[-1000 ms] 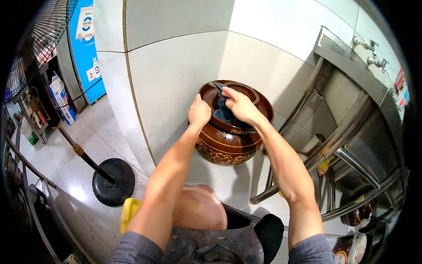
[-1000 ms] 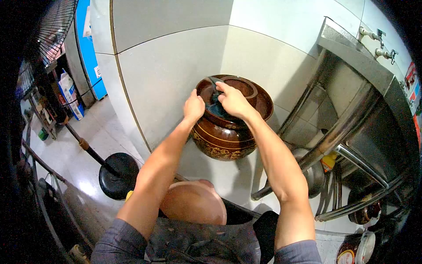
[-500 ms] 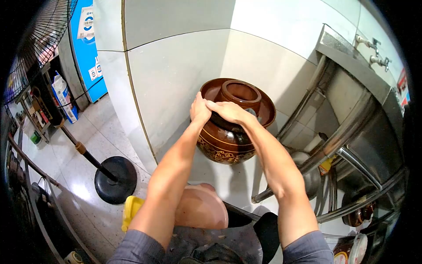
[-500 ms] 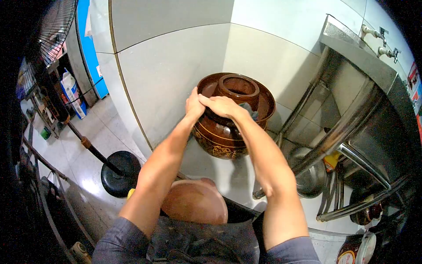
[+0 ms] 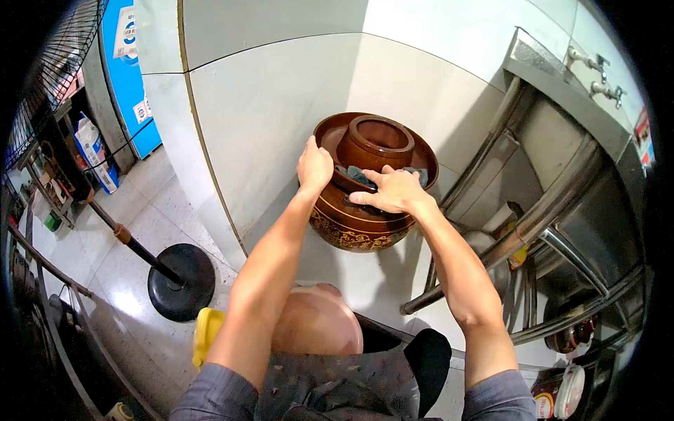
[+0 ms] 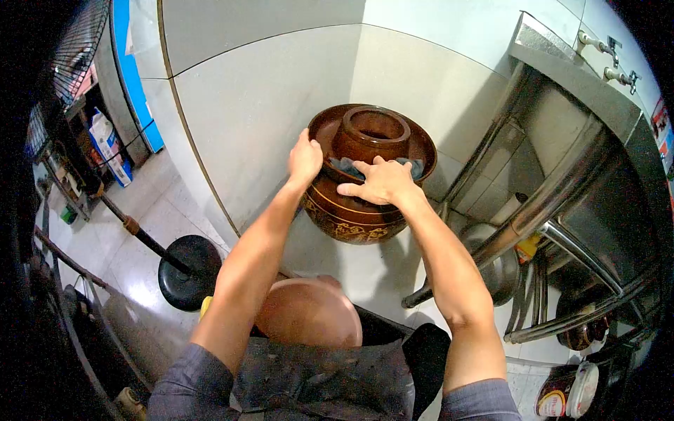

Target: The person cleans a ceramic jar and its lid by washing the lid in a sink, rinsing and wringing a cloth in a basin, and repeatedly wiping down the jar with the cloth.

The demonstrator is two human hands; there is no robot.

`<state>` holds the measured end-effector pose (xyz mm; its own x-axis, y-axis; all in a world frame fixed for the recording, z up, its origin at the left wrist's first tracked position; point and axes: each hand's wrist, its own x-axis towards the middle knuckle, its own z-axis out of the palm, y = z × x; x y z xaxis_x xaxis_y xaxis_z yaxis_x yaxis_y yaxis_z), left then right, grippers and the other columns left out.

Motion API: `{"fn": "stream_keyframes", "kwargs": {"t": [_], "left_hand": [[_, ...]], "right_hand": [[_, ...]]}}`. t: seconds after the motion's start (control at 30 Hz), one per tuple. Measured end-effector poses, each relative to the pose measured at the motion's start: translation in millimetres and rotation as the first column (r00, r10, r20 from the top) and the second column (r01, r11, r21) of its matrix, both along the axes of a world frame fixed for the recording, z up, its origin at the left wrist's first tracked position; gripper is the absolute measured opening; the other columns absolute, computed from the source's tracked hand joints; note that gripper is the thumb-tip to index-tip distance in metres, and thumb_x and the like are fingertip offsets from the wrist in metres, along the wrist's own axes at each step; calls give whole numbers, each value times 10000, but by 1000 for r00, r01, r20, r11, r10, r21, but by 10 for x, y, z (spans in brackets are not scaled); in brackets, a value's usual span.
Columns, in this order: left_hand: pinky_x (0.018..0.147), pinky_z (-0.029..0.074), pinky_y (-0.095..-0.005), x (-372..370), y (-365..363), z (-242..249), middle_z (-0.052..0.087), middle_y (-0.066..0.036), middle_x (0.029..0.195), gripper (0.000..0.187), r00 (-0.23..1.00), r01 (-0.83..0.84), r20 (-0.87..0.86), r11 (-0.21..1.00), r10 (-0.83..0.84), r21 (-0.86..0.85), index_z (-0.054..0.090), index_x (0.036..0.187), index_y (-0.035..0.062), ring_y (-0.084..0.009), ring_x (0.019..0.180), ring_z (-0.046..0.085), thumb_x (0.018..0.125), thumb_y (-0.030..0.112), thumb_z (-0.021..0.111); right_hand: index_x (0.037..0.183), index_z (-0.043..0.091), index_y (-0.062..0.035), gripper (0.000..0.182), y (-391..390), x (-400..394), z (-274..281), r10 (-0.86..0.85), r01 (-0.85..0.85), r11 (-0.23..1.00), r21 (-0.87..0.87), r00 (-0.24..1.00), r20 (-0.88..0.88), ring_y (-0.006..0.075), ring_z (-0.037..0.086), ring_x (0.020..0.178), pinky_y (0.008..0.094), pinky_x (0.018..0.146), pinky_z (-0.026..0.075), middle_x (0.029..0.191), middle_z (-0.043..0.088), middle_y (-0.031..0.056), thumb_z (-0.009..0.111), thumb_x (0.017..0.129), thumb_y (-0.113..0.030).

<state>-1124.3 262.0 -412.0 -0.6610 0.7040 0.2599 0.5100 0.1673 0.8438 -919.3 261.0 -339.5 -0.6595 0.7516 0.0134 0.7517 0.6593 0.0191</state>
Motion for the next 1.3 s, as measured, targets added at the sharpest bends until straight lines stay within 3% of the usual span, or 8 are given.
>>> {"fn": "stream_keyframes", "kwargs": {"t": [0.2,0.53,0.63,0.7,0.87,1.0,1.13,1.3], "left_hand": [[1074,422,-494,-25,64,-35,586,-244,1359,518,1000,-17,-15,999,17,47,424,1472,36,-420,1255,554,986,214,442],[1049,434,-510,-4,8,-10,551,-272,1375,500,1000,8,18,998,-9,59,417,1444,7,-439,1234,556,980,190,451],[1063,428,-502,-8,10,4,535,-271,1399,508,999,13,-30,997,-11,74,411,1452,3,-437,1254,544,983,195,450],[1078,420,-488,-1,3,38,525,-271,1415,515,999,13,41,1000,-14,25,414,1456,-3,-431,1278,529,980,193,448],[1093,412,-474,-51,78,-84,533,-246,1421,524,994,35,99,991,-48,130,429,1463,18,-407,1294,524,974,204,448],[1090,415,-475,-76,109,-118,542,-230,1419,529,997,19,69,995,-26,98,436,1465,33,-406,1289,528,969,217,453],[1093,413,-472,-42,62,-16,550,-233,1409,518,998,6,67,998,-10,64,441,1466,39,-396,1285,538,977,210,445],[1102,408,-470,-27,6,17,547,-244,1408,524,999,11,33,999,-12,35,429,1479,35,-403,1290,531,983,203,440]], "right_hand": [[1237,691,-111,704,238,-92,-6,128,-129,992,-11,990,-66,311,713,1006,404,915,536,988,752,161,836,674,-509],[1213,667,38,618,367,-332,298,-124,-259,815,-518,796,-593,230,688,975,361,916,522,1077,734,142,862,749,-322],[1271,624,-13,403,283,-447,235,387,-124,885,448,731,-562,367,657,1042,445,919,528,1108,658,229,679,922,-205],[1209,643,-31,286,207,-475,112,451,-212,842,495,781,-432,377,657,1001,464,872,546,1085,651,219,619,949,-148],[1310,542,62,885,150,-691,-73,99,-183,971,-156,894,-436,463,565,1211,488,1047,436,1300,582,326,423,920,-724],[1315,561,55,990,252,-867,-17,70,-145,959,-242,954,-292,439,603,1184,475,1016,454,1240,631,315,577,787,-782],[1142,678,26,860,301,-579,2,92,-192,949,-251,927,-364,394,683,1052,453,919,509,1077,703,284,698,710,-717],[1129,749,-102,455,466,19,294,142,-282,866,-412,930,-339,205,687,919,354,873,529,1007,755,94,852,714,-258]]}}
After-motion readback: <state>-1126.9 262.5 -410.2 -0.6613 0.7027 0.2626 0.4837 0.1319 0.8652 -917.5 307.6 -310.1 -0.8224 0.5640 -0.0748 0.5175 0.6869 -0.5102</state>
